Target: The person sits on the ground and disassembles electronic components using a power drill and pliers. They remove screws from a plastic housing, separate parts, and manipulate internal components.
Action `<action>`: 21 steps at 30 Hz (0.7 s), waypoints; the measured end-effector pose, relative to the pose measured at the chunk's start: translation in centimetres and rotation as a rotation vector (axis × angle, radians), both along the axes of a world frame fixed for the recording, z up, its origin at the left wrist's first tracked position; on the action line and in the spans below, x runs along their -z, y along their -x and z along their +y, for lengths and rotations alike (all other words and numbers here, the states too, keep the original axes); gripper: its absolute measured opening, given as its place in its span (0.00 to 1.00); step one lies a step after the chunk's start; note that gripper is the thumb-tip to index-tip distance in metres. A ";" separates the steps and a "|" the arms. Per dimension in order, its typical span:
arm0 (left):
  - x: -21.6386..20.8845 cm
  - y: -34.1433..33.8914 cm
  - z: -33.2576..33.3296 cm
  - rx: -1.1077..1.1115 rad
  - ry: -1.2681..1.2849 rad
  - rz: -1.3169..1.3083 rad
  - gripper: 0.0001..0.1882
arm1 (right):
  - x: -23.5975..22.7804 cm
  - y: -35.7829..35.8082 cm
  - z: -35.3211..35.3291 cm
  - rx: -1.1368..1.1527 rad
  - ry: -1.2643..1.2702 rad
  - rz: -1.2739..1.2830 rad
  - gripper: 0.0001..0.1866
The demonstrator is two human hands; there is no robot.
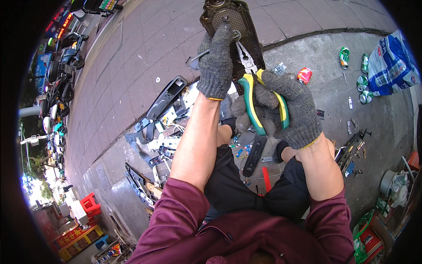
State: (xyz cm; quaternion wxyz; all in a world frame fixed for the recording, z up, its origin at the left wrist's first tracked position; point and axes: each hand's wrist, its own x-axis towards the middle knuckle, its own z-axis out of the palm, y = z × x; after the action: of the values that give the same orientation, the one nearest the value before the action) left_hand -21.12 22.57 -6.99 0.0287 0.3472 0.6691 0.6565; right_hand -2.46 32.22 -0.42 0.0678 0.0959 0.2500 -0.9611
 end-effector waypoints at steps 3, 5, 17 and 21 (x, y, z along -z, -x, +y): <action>-0.2 0.0 0.1 0.008 0.020 -0.037 0.21 | -0.4 -0.3 -0.4 0.042 0.150 0.023 0.17; -0.5 -0.1 0.3 -0.018 0.043 -0.052 0.20 | -0.6 -0.3 -0.6 0.069 0.191 0.010 0.15; -0.2 -0.6 1.2 -0.118 -0.071 0.192 0.21 | 0.0 0.3 -1.6 0.077 0.226 0.168 0.18; -0.9 -0.1 0.3 0.102 -0.309 -0.600 0.24 | -1.3 -0.9 0.4 -0.059 -0.185 0.019 0.23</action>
State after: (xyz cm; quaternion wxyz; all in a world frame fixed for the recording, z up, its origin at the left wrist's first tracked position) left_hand -21.06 22.90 -6.09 0.2044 0.1718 0.5050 0.8208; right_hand -1.56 32.66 0.89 0.0846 0.0851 0.3410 -0.9324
